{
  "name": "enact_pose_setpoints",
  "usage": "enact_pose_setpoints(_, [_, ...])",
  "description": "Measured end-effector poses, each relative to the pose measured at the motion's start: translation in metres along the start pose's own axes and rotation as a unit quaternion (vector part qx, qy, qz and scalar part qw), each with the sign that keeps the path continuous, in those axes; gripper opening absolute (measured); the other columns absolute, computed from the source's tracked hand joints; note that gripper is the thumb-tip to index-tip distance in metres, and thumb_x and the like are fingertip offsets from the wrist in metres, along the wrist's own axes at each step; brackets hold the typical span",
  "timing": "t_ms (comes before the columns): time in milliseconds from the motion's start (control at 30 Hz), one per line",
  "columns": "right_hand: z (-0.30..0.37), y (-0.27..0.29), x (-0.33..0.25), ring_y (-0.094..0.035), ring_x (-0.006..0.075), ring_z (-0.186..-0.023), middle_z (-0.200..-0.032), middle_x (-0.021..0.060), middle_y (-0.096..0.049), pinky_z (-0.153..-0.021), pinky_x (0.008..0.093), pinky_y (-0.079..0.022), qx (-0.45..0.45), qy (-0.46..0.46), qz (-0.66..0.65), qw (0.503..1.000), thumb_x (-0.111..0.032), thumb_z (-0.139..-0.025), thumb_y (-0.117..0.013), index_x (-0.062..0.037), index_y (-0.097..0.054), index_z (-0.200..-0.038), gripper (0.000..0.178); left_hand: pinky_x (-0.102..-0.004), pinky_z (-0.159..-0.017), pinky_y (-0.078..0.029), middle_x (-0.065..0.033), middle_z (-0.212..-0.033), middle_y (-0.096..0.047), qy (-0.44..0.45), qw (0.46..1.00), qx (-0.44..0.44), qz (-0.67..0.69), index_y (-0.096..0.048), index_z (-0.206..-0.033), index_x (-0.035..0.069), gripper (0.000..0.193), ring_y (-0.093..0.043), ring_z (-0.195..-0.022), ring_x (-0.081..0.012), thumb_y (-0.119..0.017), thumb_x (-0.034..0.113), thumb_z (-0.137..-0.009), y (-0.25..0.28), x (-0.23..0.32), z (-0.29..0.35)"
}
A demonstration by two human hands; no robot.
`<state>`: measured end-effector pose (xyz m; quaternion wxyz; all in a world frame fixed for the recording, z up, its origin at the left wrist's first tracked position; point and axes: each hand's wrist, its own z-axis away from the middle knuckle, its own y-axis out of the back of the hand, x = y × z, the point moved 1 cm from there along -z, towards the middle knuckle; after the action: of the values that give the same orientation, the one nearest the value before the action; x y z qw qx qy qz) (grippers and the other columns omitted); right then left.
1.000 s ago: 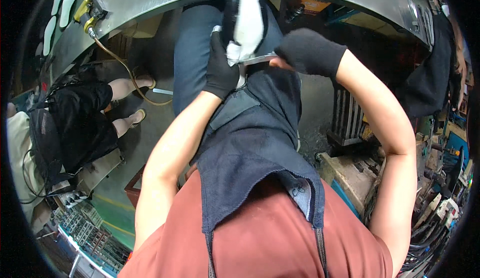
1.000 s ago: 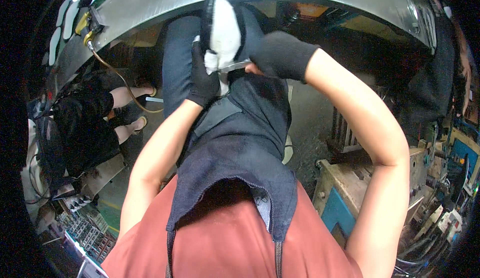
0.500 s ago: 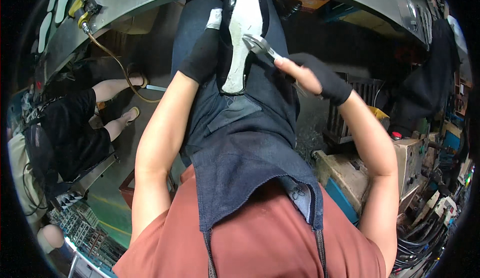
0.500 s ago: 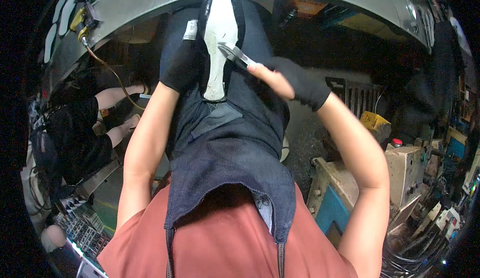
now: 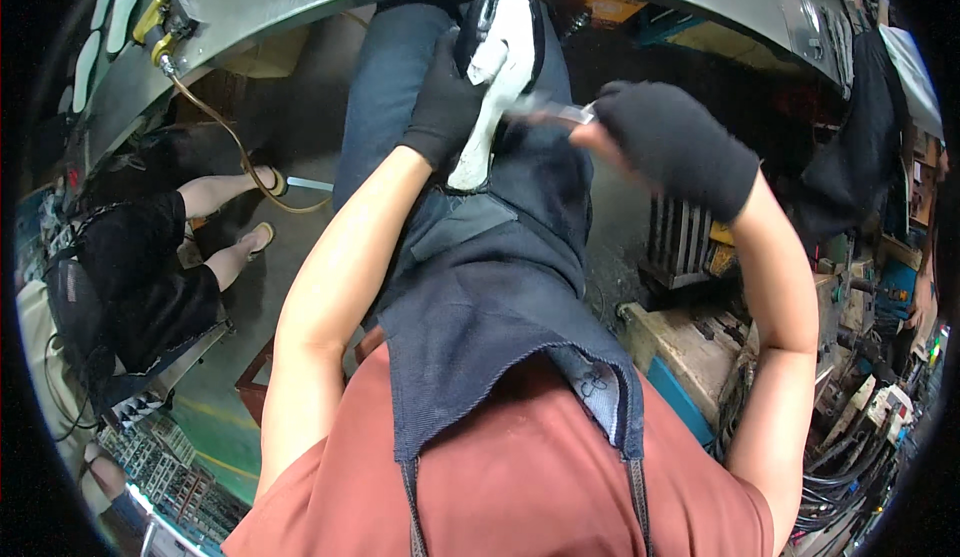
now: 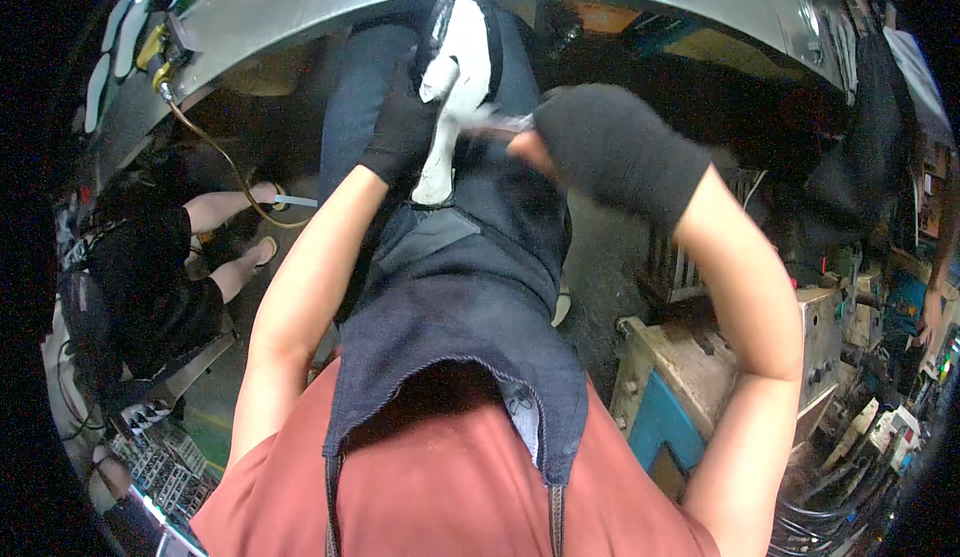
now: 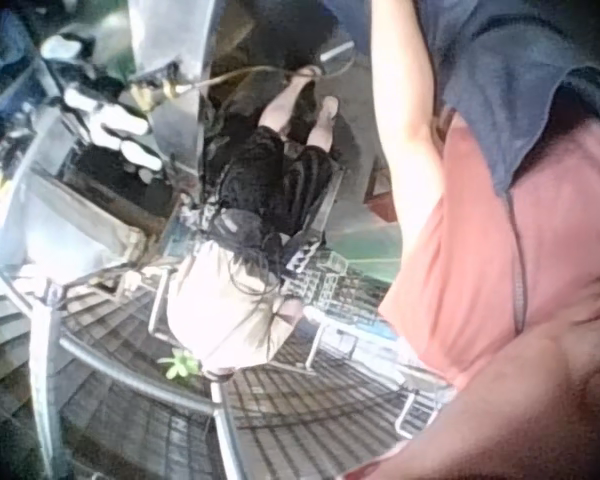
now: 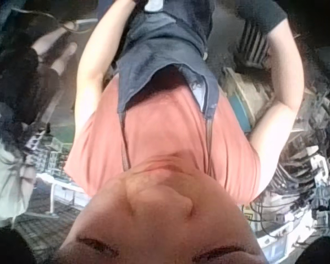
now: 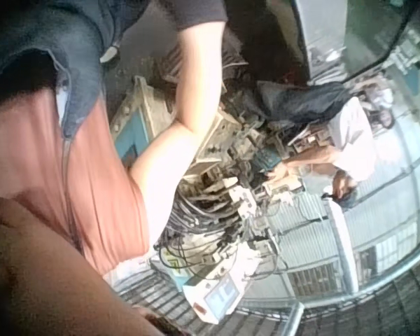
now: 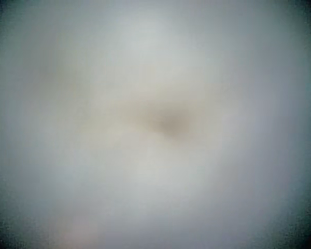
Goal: Manually assemble and trim components of a shoe using hand tools at an industrial workbench.
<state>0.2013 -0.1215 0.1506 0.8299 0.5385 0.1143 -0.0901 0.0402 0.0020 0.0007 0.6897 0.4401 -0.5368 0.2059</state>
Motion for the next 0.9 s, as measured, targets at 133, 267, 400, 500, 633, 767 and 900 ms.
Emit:
enact_pose_setpoints(133, [-0.015, -0.015, -0.044, -0.066, 0.0349, -0.071, -0.078, 0.0167, -0.065, -0.065, 0.0435, -0.053, 0.151, 0.288, -0.008, 0.946, -0.042, -0.093, -0.052, -0.0036, -0.067, -0.083, 0.043, -0.0358, -0.099, -0.042, -0.0188, -0.122, -0.057, 0.059, 0.928, -0.172, 0.326, -0.043, -0.133, -0.002, 0.061, -0.056, -0.113, -0.0308, -0.065, 0.033, -0.088, 0.021, -0.022, -0.010])
enact_pose_setpoints(267, [-0.041, -0.065, 0.011, -0.058, 0.0355, -0.070, -0.074, 0.0190, -0.058, -0.066, 0.0396, -0.047, 0.104, 0.020, -0.117, 0.987, -0.033, -0.095, -0.054, -0.0020, -0.060, -0.086, 0.033, -0.0346, -0.104, -0.037, -0.0175, -0.126, -0.057, -0.063, 0.981, -0.094, 0.160, -0.050, -0.131, -0.002, 0.057, -0.054, -0.116, -0.0237, -0.057, 0.041, -0.093, 0.029, -0.028, -0.030])
enact_pose_setpoints(400, [-0.009, -0.074, 0.018, -0.062, 0.0321, -0.068, -0.074, 0.0195, -0.063, -0.064, 0.0400, -0.048, 0.111, 0.005, -0.303, 0.946, -0.042, -0.097, -0.049, -0.0002, -0.062, -0.089, 0.045, -0.0360, -0.100, -0.040, -0.0200, -0.118, -0.062, 0.253, 0.855, -0.142, 0.429, -0.054, -0.125, -0.005, 0.056, -0.057, -0.111, -0.0266, -0.056, 0.041, -0.094, 0.027, 0.019, -0.019])
enact_pose_setpoints(500, [-0.002, -0.083, 0.028, -0.060, 0.0150, -0.061, -0.067, 0.0103, -0.060, -0.057, 0.0316, -0.047, 0.036, -0.145, -0.429, 0.891, -0.049, -0.095, -0.050, 0.0014, -0.060, -0.084, 0.052, -0.0355, -0.090, -0.046, -0.0179, -0.108, -0.067, 0.066, 0.995, -0.036, 0.061, -0.055, -0.122, -0.006, 0.049, -0.063, -0.099, -0.0280, -0.059, 0.033, -0.092, 0.016, 0.007, -0.012])
enact_pose_setpoints(633, [-0.013, -0.033, 0.004, -0.059, 0.0124, -0.060, -0.066, 0.0068, -0.058, -0.056, 0.0290, -0.045, 0.104, -0.119, -0.441, 0.883, -0.048, -0.096, -0.049, 0.0006, -0.059, -0.083, 0.052, -0.0363, -0.103, -0.039, -0.0208, -0.132, -0.053, 0.033, 0.991, -0.053, 0.123, -0.046, -0.134, -0.001, 0.046, -0.049, -0.124, -0.0302, -0.051, 0.018, -0.092, 0.008, 0.002, -0.008])
enact_pose_setpoints(767, [-0.044, -0.031, 0.017, -0.060, 0.0167, -0.069, -0.067, 0.0143, -0.055, -0.062, 0.0335, -0.046, 0.204, 0.041, -0.321, 0.924, -0.038, -0.100, -0.045, 0.0003, -0.060, -0.089, 0.043, -0.0356, -0.105, -0.037, -0.0173, -0.136, -0.049, -0.030, 0.977, -0.153, 0.148, -0.036, -0.142, 0.003, 0.084, -0.046, -0.127, -0.0260, -0.079, 0.026, -0.073, 0.017, 0.016, -0.010])
enact_pose_setpoints(900, [-0.018, -0.051, 0.007, -0.063, 0.0229, -0.072, -0.073, 0.0132, -0.065, -0.063, 0.0355, -0.048, 0.081, -0.161, -0.463, 0.868, -0.042, -0.101, -0.040, 0.0004, -0.062, -0.087, 0.050, -0.0362, -0.108, -0.035, -0.0194, -0.139, -0.043, -0.036, 0.988, -0.110, 0.104, -0.029, -0.144, -0.001, 0.101, -0.042, -0.129, -0.0284, -0.085, 0.025, -0.063, 0.032, -0.016, -0.001])
